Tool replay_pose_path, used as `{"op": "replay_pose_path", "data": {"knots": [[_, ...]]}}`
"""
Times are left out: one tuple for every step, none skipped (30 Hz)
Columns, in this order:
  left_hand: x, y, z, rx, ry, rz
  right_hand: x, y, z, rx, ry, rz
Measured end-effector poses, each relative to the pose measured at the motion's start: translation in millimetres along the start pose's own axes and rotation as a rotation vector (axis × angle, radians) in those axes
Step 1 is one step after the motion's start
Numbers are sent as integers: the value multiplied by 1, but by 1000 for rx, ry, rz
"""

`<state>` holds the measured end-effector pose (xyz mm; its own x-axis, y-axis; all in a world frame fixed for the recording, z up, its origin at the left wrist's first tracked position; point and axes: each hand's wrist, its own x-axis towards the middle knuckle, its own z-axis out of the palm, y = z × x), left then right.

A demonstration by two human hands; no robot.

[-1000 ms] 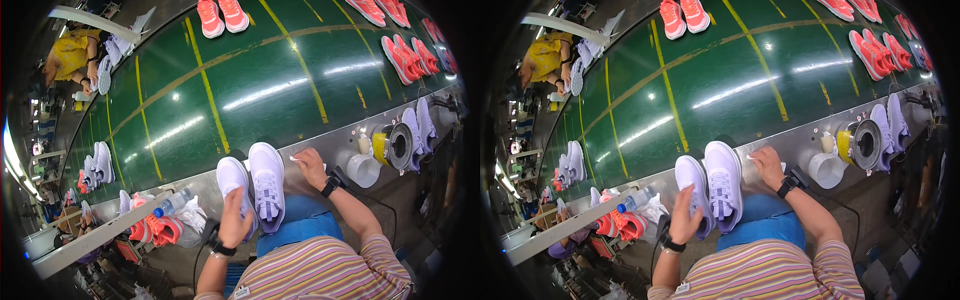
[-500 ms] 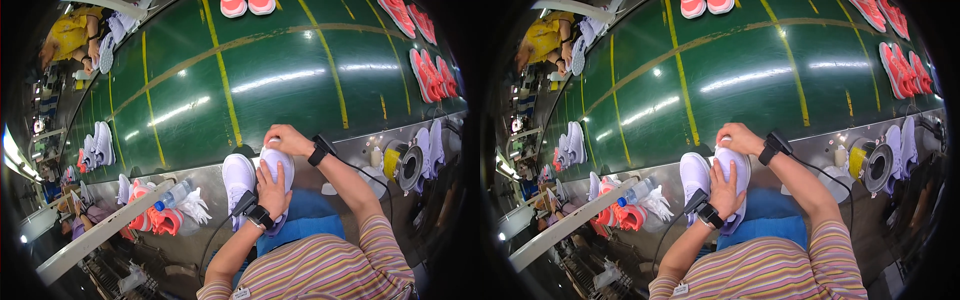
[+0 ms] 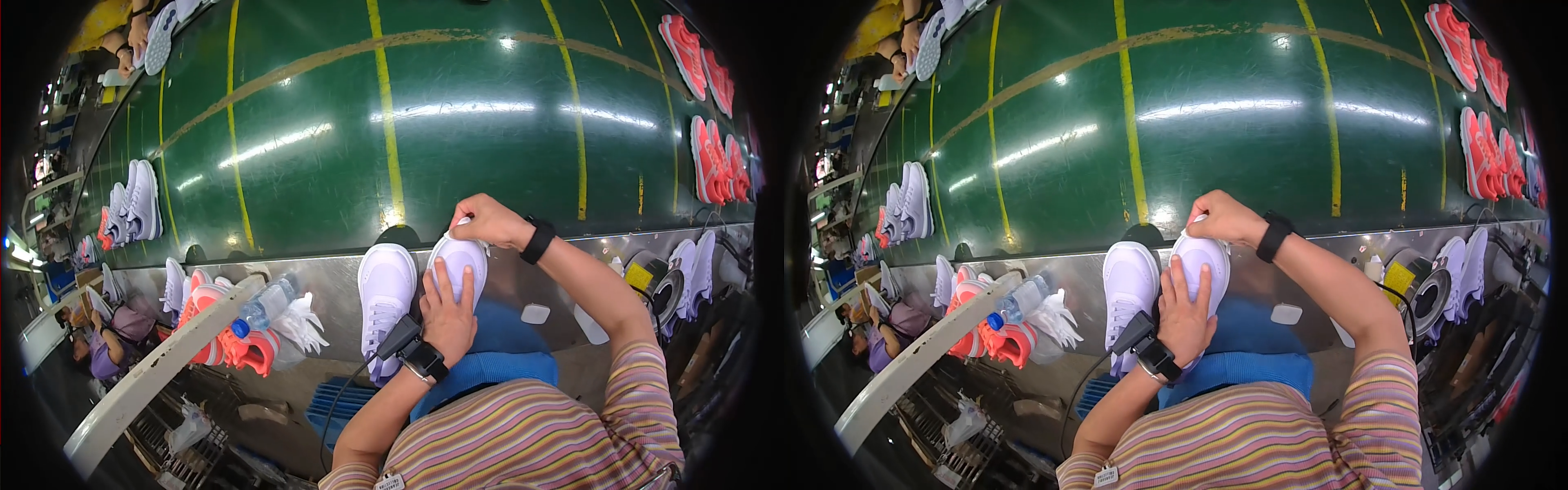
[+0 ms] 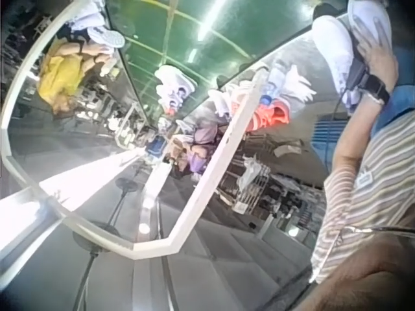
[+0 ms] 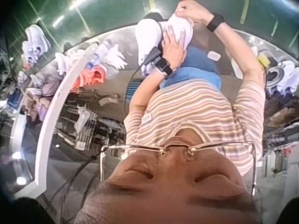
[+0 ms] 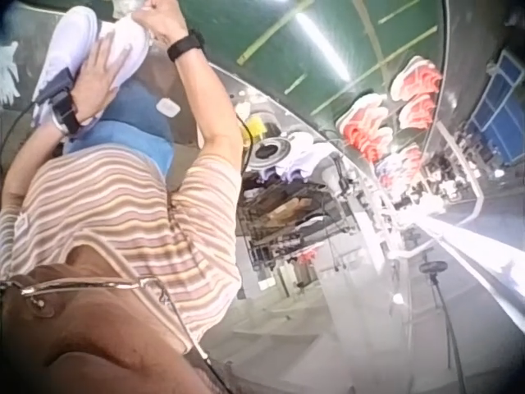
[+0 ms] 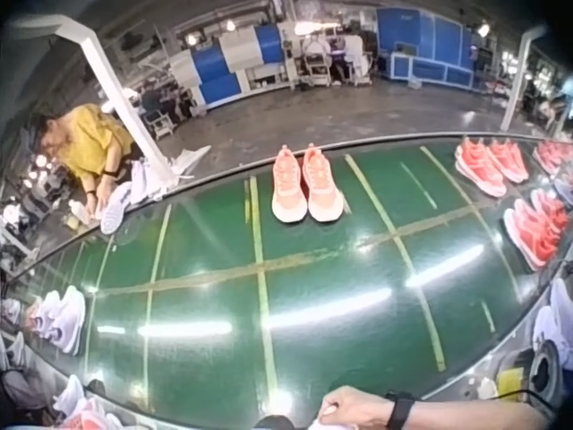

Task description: Inspecting and cleaning newly manufactured sneakers on a conveyor belt using a cloth and solvent.

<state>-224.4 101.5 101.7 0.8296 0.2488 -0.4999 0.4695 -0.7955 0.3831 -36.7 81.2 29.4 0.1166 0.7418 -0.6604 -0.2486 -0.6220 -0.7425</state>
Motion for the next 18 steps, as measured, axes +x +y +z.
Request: {"op": "replay_pose_path", "data": {"knots": [[0, 0, 0, 1, 1, -5, 2, -3, 2, -49, -8, -4], [1, 0, 0, 4, 1, -10, 3, -4, 2, -98, -17, -9], [1, -1, 0, 0, 3, -14, 4, 0, 1, -102, -21, -7], [1, -1, 1, -11, 4, -16, 5, 10, -1, 9, -37, -61], [2, -2, 2, -21, 4, -18, 6, 16, -2, 121, -54, -115], [2, -1, 2, -25, 3, -25, 5, 17, -2, 120, -61, -111], [2, -1, 3, -18, 1, -29, 4, 18, -3, 185, -72, -86], [2, 0, 3, -10, -1, -32, 4, 18, -3, 250, -83, -61], [2, 0, 3, -12, -7, -36, 5, 16, -2, 253, -87, -55], [2, 0, 1, -4, -5, -37, 8, 11, -1, 201, -96, -20], [1, 0, 1, 5, -4, -36, 9, 10, 1, 150, -106, 15], [2, 0, 1, 5, -4, -38, 9, 12, 0, 149, -108, 15], [3, -1, 0, -10, -14, -41, 9, 18, 1, 204, -101, -20], [3, -1, 0, -24, -24, -44, 8, 21, 0, 259, -94, -56], [3, -1, 0, -24, -22, -46, 7, 22, -2, 258, -97, -57], [3, -1, 1, -23, -21, -45, 7, 23, -4, 326, -124, -56], [4, -1, 1, -21, -20, -43, 7, 23, -5, 395, -151, -55], [4, 0, 1, -22, -24, -45, 7, 21, -4, 398, -152, -51]]}}
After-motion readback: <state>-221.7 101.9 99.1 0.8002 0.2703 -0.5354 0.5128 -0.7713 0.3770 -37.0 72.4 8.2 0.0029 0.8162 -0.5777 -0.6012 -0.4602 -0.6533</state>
